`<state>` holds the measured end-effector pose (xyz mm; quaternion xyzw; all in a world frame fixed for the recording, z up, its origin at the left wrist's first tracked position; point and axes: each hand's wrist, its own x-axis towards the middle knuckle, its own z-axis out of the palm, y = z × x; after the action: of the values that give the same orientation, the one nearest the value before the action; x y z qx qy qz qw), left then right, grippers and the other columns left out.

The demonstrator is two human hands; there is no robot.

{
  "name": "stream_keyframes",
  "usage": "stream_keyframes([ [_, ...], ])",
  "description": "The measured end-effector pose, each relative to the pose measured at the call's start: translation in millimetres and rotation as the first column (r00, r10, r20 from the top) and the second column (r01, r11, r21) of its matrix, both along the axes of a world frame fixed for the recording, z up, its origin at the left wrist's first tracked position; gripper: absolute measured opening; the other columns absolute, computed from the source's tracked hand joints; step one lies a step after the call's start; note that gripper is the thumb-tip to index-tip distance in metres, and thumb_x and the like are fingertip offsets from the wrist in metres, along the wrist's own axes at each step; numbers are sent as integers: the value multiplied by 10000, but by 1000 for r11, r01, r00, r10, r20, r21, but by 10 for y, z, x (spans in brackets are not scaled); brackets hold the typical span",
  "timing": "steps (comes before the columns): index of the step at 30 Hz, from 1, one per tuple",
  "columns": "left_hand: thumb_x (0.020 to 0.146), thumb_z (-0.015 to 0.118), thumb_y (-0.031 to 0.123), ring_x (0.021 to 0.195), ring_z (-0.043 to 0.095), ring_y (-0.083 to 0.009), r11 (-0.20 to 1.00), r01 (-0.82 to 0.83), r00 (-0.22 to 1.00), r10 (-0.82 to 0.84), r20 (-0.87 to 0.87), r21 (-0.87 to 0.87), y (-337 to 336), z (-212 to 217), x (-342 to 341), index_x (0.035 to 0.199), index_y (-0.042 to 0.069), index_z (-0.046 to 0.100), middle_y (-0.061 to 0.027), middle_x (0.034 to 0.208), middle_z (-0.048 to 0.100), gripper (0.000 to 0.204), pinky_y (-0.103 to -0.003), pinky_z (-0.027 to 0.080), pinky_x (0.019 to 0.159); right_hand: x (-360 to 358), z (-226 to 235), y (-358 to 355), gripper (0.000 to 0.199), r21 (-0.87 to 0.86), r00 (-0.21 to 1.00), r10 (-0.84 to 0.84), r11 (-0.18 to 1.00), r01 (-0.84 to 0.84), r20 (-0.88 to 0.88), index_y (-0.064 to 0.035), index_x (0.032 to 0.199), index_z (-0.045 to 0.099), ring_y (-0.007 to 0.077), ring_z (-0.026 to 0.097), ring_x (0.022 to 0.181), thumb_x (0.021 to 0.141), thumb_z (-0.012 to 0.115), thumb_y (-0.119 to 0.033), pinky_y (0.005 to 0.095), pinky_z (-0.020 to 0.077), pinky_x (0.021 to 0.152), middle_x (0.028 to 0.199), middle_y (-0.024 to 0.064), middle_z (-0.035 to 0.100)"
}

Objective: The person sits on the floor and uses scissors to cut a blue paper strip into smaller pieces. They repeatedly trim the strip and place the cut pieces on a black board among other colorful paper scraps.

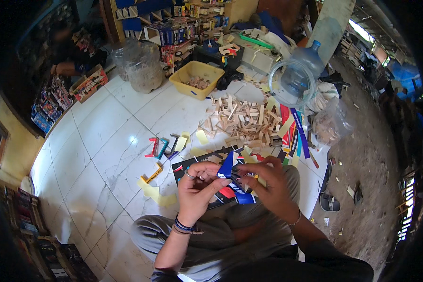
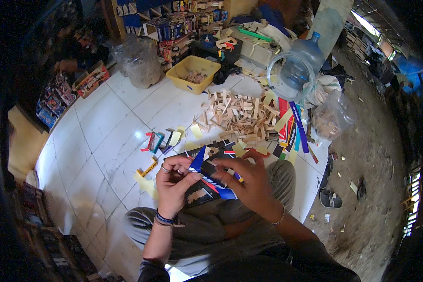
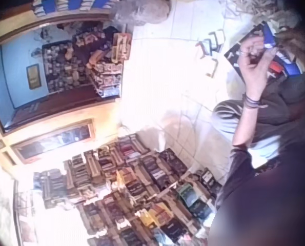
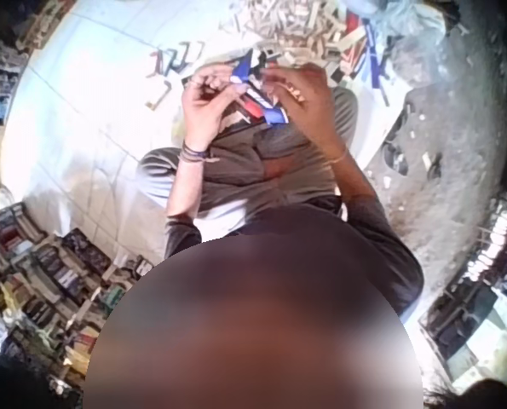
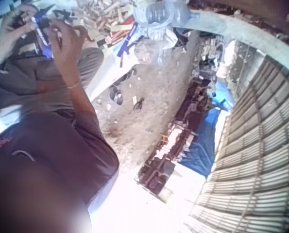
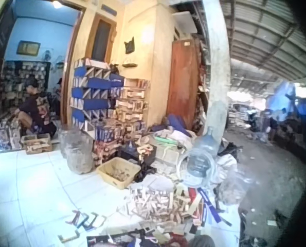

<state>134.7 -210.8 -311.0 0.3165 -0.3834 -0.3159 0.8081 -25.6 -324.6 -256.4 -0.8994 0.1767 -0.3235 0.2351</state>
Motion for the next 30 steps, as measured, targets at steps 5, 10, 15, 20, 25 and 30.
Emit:
stream_keyframes([
  [5, 841, 690, -134, 1025, 659, -170, 1000, 7, 1000, -8, 21, 16, -8, -27, 14, 1135, -6, 582, -99, 1091, 644, 338, -320, 561, 918, -15, 61, -12, 165, 517, 991, -19, 855, -52, 131, -17, 1086, 683, 159, 663, 962, 936, 662, -83, 286, 487, 883, 975, 79, 716],
  [10, 827, 719, -112, 1002, 661, -162, 998, -23, 991, 16, 133, 52, -6, -67, 23, 1098, -6, 622, -93, 1069, 648, 307, -308, 556, 902, 37, 65, 23, 198, 679, 985, 59, 718, -156, 165, -8, 1107, 683, 104, 646, 939, 948, 670, -126, 248, 498, 820, 1001, 60, 708],
  [15, 806, 750, -92, 999, 652, -148, 997, 3, 994, -12, 109, 83, 1, -97, 26, 1100, 2, 648, -96, 1068, 655, 325, -300, 543, 889, 72, 81, 26, 188, 683, 989, 58, 717, -137, 138, 2, 1092, 675, 88, 627, 941, 955, 664, -126, 243, 488, 827, 991, 56, 697],
  [20, 819, 740, -89, 1009, 645, -146, 998, 14, 983, -25, 184, 64, -5, -87, 66, 1099, -1, 655, -101, 1094, 653, 306, -292, 540, 881, 63, 68, 24, 182, 759, 989, 58, 636, -141, 135, 10, 1084, 668, 74, 615, 918, 958, 659, -122, 231, 482, 812, 970, 42, 689],
  [25, 856, 707, -84, 1013, 644, -150, 985, 71, 986, -93, 137, 156, 12, -5, 82, 1136, -2, 642, -86, 1115, 637, 299, -298, 544, 883, 89, 8, 5, 185, 755, 983, 67, 632, -174, 170, 9, 1080, 664, 71, 612, 908, 960, 660, -132, 224, 479, 803, 956, 32, 688],
  [30, 875, 690, -79, 1004, 646, -132, 993, 65, 994, -74, 86, 99, -49, 22, -10, 1180, 0, 619, -79, 1109, 636, 323, -266, 545, 854, 133, -34, 25, 180, 747, 983, 24, 647, -152, 180, 4, 1060, 667, 64, 596, 877, 955, 668, -142, 226, 473, 783, 913, 16, 676],
])
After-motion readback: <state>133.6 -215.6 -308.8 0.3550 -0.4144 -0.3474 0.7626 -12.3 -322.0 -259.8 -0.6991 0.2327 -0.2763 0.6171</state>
